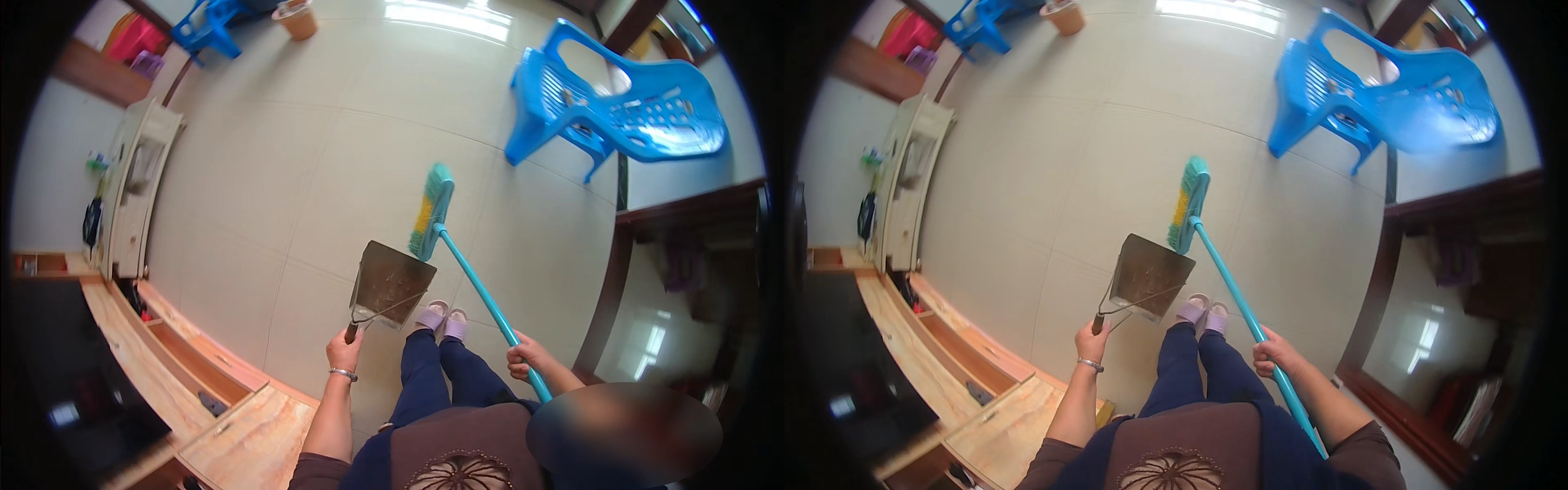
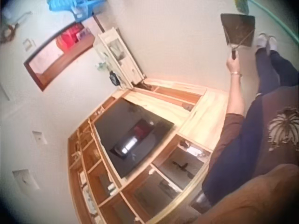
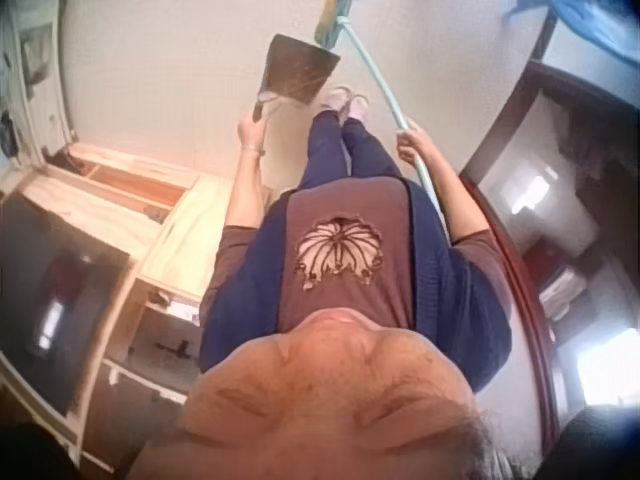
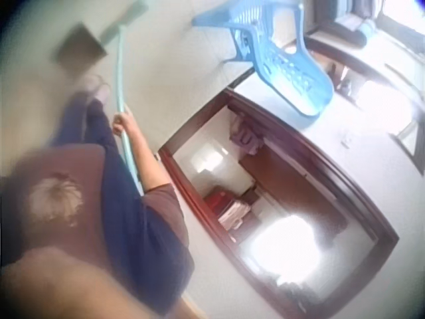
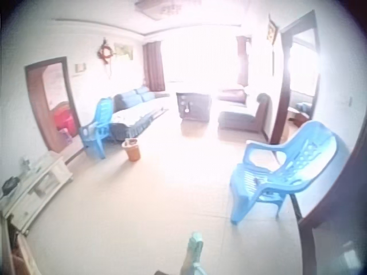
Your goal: The person sweeps a tiled floor with a long-handled broom, moving debris into a dustpan. They then brush the broom bristles against a balcony railing to remove trapped debris.
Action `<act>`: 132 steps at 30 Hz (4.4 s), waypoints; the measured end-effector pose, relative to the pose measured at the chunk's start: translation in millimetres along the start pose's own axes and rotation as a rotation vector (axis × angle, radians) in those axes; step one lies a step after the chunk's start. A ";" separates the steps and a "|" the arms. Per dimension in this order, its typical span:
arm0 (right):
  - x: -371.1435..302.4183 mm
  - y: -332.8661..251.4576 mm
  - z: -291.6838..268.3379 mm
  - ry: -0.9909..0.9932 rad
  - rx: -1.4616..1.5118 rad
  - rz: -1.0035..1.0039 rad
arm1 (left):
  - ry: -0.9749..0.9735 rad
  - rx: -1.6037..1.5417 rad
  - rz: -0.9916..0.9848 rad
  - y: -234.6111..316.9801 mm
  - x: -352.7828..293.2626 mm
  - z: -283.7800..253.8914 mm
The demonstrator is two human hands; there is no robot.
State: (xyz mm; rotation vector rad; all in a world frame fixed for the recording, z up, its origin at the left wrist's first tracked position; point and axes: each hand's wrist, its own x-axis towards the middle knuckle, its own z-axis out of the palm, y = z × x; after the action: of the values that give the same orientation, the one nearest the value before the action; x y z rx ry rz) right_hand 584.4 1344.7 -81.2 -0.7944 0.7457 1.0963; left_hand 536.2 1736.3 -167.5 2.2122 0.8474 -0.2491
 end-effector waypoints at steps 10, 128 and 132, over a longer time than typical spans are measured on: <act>54.2 22.0 77.4 -0.007 -0.152 0.306 | 0.500 -0.176 -0.397 -164.0 -40.1 -47.5; 405.7 -155.4 441.6 1.001 -0.627 -0.963 | -1.195 -0.729 0.807 321.9 367.7 -264.0; 336.2 -158.3 456.6 0.938 -0.688 -1.145 | -1.308 -0.822 0.980 334.9 346.6 -283.6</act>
State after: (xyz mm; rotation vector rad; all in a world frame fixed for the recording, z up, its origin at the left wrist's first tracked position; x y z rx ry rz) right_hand 887.9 1848.9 -98.9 -2.0503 0.4727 -0.1783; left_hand 993.7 1938.7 82.6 1.0425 -0.7398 -0.5939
